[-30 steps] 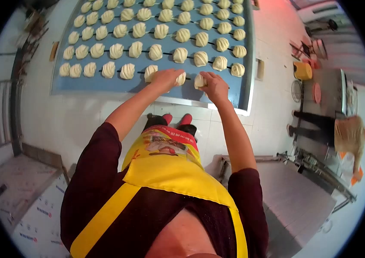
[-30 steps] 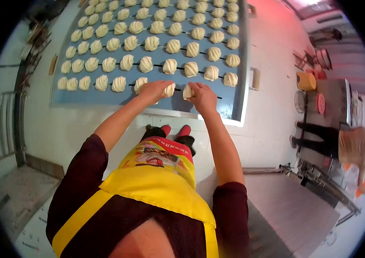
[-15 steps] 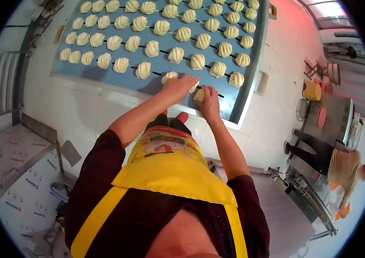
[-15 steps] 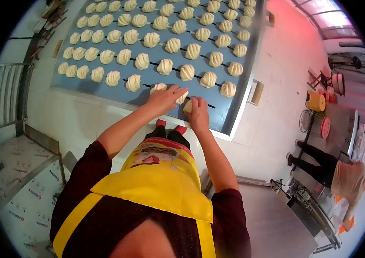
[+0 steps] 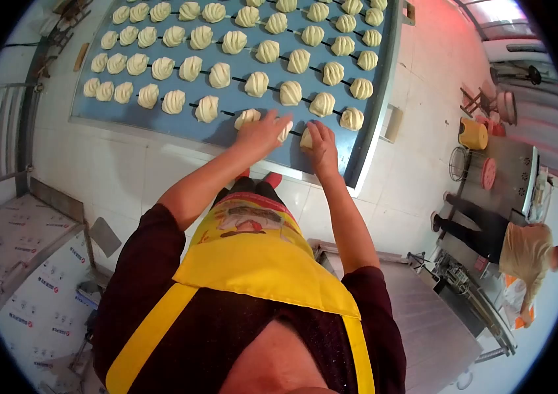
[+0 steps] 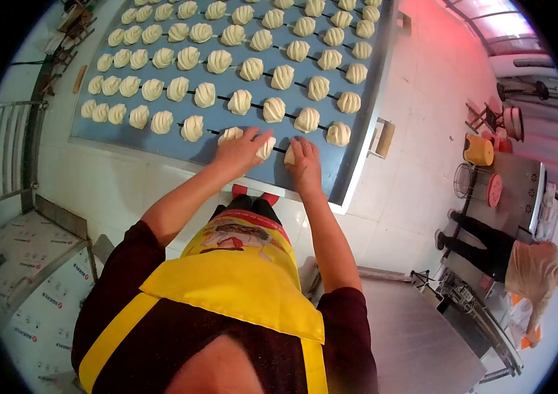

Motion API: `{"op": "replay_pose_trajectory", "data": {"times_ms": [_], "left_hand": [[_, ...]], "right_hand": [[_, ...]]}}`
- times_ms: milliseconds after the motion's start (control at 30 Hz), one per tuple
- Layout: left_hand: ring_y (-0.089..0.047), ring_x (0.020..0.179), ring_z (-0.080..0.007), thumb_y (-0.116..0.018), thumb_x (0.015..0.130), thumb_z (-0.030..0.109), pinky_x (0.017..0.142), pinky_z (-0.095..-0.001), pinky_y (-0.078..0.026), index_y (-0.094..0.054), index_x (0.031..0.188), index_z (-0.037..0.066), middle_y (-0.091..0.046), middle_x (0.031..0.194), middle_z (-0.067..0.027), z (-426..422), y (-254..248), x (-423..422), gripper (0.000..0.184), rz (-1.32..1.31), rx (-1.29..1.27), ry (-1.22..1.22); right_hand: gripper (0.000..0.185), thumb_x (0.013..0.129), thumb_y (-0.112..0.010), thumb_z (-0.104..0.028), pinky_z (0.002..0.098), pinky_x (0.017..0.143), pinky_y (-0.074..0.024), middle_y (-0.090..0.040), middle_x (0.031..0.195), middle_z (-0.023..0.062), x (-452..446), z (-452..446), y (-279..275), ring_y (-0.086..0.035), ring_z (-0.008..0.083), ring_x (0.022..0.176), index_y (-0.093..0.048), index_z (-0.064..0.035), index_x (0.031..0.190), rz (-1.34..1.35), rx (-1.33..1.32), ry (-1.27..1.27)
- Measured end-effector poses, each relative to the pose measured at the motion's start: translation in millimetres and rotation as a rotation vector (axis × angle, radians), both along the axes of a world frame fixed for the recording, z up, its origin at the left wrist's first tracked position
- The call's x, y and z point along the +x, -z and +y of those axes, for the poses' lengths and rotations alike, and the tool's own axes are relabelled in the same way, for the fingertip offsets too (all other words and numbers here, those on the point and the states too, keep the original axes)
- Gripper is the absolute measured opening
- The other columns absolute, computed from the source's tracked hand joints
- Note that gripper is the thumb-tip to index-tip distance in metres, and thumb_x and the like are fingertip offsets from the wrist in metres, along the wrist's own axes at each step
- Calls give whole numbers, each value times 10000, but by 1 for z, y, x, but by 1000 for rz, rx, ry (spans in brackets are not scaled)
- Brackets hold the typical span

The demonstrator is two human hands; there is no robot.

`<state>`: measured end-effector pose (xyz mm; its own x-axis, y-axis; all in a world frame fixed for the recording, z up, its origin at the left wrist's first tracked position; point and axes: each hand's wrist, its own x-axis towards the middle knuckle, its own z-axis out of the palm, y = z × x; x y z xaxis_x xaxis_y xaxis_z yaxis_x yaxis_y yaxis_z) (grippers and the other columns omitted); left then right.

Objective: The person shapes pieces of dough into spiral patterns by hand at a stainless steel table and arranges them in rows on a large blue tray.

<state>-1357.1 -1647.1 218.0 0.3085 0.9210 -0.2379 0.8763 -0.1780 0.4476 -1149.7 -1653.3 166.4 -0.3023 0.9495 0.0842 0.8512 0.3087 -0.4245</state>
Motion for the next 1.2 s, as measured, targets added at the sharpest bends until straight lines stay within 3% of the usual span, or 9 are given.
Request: {"op": "replay_pose_trajectory", "data": {"times_ms": [200, 233, 300, 367, 433, 533, 733, 933, 1200], "left_hand": [[-609, 991, -264, -611, 913, 320, 823, -382, -498, -487, 1273, 67, -575, 1172, -131, 9, 0, 28, 457, -750, -123, -272], [-570, 1022, -218, -578, 948, 297, 866, -347, -475, -485, 1262, 28, -552, 1182, -144, 8, 4, 46, 424, -912, -377, -338], [-537, 1112, -209, -569, 956, 260, 922, -351, -448, -497, 1256, 34, -519, 1235, -147, 0, 9, 78, 383, -1428, -778, -558], [-516, 1159, -231, -594, 931, 220, 959, -363, -428, -502, 1263, 51, -497, 1267, -146, 6, 2, 78, 383, -1358, -625, -390], [-501, 1189, -265, -623, 894, 178, 987, -379, -414, -503, 1277, 66, -484, 1292, -145, 9, 1, 70, 416, -1065, -358, -197], [-474, 1198, -354, -685, 775, 72, 1004, -415, -411, -496, 1321, 94, -476, 1322, -147, 14, 19, 59, 578, -439, 98, 103], [-491, 1182, -339, -698, 755, 34, 977, -412, -430, -510, 1324, 139, -482, 1327, -144, 6, 35, 70, 608, -281, 128, 252], [-534, 1081, -334, -709, 723, 19, 911, -420, -455, -526, 1285, 135, -526, 1222, -121, 11, 52, 73, 602, -248, 95, 244], [-534, 1057, -319, -720, 693, 20, 891, -418, -459, -528, 1257, 88, -544, 1183, -104, 10, 55, 73, 600, -320, 158, 212]], "right_hand": [[889, 614, -843, -112, 370, 925, -439, -472, 1342, 127, -10, -38, -105, -466, 332, 1206, -408, -112, 1390, 526, -373, 70], [876, 625, -842, -110, 365, 925, -440, -474, 1335, 131, -11, -42, -112, -461, 328, 1215, -409, -109, 1387, 704, -527, 86], [671, 719, -751, 16, 356, 855, -493, -529, 1239, 106, 13, -41, -80, -555, 257, 1104, -475, -64, 1325, 443, -202, 80], [594, 740, -715, 53, 318, 829, -506, -567, 1173, 78, 47, -42, -40, -589, 199, 1016, -501, -42, 1286, 976, -505, 402], [532, 738, -727, 18, 320, 784, -519, -597, 1109, 83, 59, -42, -26, -616, 214, 967, -510, -31, 1221, 1052, -377, 537], [629, 691, -798, -183, 433, 760, -522, -570, 1161, 154, 77, -50, -9, -602, 349, 997, -478, -77, 1222, 55, -324, 377], [682, 693, -790, -187, 421, 765, -524, -546, 1178, 142, 54, -34, -62, -592, 338, 1032, -456, -125, 1284, -219, -223, 269], [696, 674, -783, -132, 412, 794, -520, -546, 1178, 139, 82, -28, -6, -587, 348, 1024, -484, -139, 1302, 113, -114, 306], [634, 684, -766, -103, 418, 774, -519, -567, 1120, 140, 79, -21, -11, -613, 358, 935, -517, -90, 1267, -2, -209, 203]]}}
